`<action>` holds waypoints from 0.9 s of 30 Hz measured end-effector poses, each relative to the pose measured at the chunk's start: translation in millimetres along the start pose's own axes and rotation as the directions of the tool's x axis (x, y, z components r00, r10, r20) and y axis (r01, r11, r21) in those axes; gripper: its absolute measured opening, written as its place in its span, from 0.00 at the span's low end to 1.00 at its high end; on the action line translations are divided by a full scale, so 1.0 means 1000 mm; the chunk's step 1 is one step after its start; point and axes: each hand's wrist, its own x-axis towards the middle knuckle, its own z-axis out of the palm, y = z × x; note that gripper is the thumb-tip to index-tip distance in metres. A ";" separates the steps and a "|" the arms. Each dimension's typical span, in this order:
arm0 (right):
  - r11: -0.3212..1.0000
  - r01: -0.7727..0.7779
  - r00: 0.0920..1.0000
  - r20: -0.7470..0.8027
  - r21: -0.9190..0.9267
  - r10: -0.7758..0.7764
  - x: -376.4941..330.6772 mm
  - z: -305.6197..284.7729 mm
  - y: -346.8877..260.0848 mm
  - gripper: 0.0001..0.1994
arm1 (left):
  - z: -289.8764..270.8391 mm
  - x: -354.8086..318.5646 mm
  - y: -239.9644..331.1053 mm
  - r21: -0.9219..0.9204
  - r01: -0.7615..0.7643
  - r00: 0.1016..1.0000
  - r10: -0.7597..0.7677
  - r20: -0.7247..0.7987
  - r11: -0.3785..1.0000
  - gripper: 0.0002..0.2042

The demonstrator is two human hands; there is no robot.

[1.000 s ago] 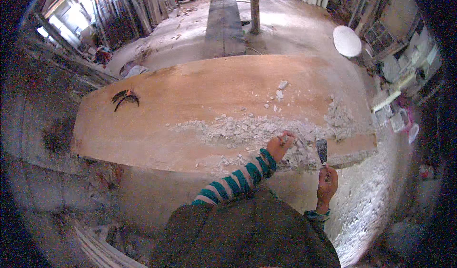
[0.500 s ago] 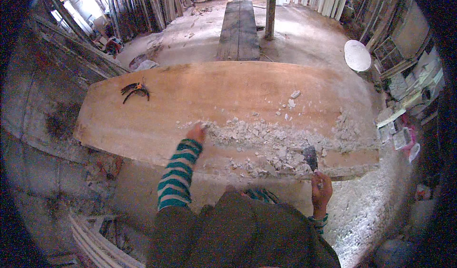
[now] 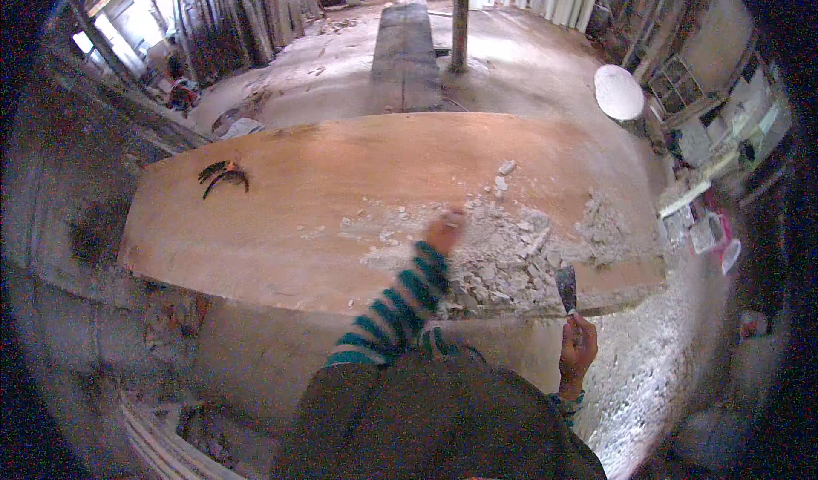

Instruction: The person uses a scraper to remove dried white residue from a large wooden board. They repeatedly scrape and wipe the surface, moving debris toward the edge of the board.

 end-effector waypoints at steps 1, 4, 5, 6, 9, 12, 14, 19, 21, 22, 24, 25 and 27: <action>0.999 -0.051 0.999 0.015 -0.004 0.051 -0.002 -0.003 0.001 0.09 | -0.034 -0.006 -0.016 0.093 -0.038 0.995 0.045 -0.084 0.995 0.11; 0.997 -0.074 0.997 0.007 -0.028 0.074 -0.008 -0.010 0.007 0.09 | -0.131 -0.028 -0.035 0.502 0.264 0.963 -0.255 -0.088 0.824 0.10; 0.995 -0.097 0.995 0.019 -0.013 0.097 -0.012 -0.011 0.012 0.09 | -0.142 -0.035 -0.027 0.522 0.317 0.942 -0.327 -0.077 0.792 0.09; 0.993 -0.119 0.992 0.034 0.000 0.119 -0.016 -0.012 0.017 0.09 | -0.149 -0.040 -0.020 0.541 0.370 0.915 -0.399 -0.068 0.756 0.09; 0.995 -0.085 0.993 0.083 -0.049 0.089 -0.019 -0.006 0.035 0.10 | -0.104 -0.059 -0.087 0.765 0.164 0.978 -0.207 -0.042 0.623 0.09; 0.990 0.009 0.998 0.060 -0.140 -0.001 -0.012 -0.016 0.020 0.12 | -0.009 -0.030 -0.072 0.699 -0.054 0.999 0.038 0.039 0.714 0.10; 0.995 0.007 0.998 0.057 -0.095 -0.002 -0.010 -0.016 0.026 0.12 | 0.046 -0.001 -0.017 0.547 -0.122 0.962 -0.037 0.271 0.828 0.14; 0.976 -0.071 0.983 0.153 -0.205 0.103 -0.005 -0.002 0.035 0.13 | 0.145 0.008 0.076 0.019 -0.260 0.940 0.249 0.232 0.965 0.14; 0.992 -0.095 0.943 0.312 -0.078 0.114 0.004 0.005 0.014 0.13 | 0.144 0.022 0.057 -0.192 -0.169 0.978 0.188 0.086 0.967 0.13; 0.990 -0.139 0.918 0.369 -0.038 0.143 0.005 0.006 0.006 0.13 | 0.131 0.028 0.050 -0.233 -0.067 0.991 0.092 0.099 0.970 0.13; 0.988 0.054 0.881 0.472 -0.148 0.023 0.003 0.026 0.001 0.13 | 0.088 0.032 0.028 -0.420 -0.070 0.998 0.066 -0.025 0.905 0.11; 0.987 0.158 0.829 0.540 0.017 -0.142 0.011 0.037 -0.018 0.14 | 0.056 0.027 0.007 -0.527 -0.200 0.978 0.133 -0.163 0.826 0.10; 0.963 0.249 0.704 0.664 0.104 -0.253 0.019 0.062 -0.049 0.14 | -0.008 0.006 0.023 -0.677 -0.070 0.990 -0.031 -0.136 0.733 0.08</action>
